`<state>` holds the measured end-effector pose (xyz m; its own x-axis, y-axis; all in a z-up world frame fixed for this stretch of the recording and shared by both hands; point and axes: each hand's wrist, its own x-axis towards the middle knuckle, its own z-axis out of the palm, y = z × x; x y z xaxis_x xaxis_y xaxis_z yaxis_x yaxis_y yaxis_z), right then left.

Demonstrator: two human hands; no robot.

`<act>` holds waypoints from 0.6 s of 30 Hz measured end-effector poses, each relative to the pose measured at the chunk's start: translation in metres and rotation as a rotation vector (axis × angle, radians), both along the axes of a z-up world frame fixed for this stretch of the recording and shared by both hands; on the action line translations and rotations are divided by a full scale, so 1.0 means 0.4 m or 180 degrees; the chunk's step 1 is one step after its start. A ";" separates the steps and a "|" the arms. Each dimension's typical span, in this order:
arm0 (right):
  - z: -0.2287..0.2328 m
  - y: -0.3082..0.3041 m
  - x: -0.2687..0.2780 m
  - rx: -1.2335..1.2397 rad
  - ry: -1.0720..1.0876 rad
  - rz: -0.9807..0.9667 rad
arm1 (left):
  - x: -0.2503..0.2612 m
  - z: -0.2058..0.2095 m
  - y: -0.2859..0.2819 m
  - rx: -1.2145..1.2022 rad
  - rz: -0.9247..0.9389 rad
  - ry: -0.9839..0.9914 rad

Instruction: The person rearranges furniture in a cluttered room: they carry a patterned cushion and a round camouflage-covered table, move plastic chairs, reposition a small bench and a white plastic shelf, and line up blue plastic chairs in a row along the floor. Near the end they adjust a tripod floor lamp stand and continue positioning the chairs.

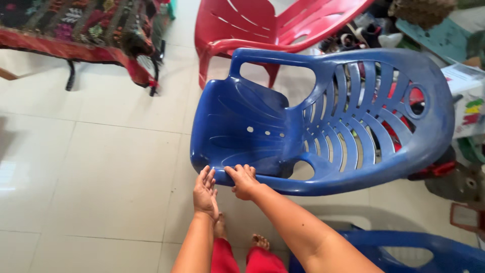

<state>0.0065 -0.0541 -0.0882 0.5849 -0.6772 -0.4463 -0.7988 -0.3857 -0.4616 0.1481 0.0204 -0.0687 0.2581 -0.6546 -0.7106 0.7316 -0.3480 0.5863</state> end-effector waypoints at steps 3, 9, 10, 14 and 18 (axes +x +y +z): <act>-0.030 -0.023 0.080 0.0053 0.0089 0.0036 | 0.079 -0.024 -0.007 0.0030 0.0096 -0.0008; -0.107 -0.043 0.177 0.0116 0.0186 0.0092 | 0.173 -0.068 -0.008 0.0039 0.0188 -0.0065; -0.112 -0.044 0.185 0.0149 0.0227 0.0054 | 0.179 -0.066 -0.011 0.0053 0.0198 -0.0059; -0.089 -0.063 0.200 0.0030 0.0185 -0.0084 | 0.194 -0.034 -0.020 0.0114 0.0214 -0.0023; -0.004 -0.101 0.223 -0.0409 -0.0559 -0.0438 | 0.205 0.030 -0.018 0.0031 0.0281 -0.0040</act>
<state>0.0955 -0.0944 -0.0899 0.5444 -0.8004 -0.2511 -0.7597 -0.3435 -0.5521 0.2303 0.0133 -0.0565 0.3234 -0.6220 -0.7131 0.7522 -0.2882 0.5926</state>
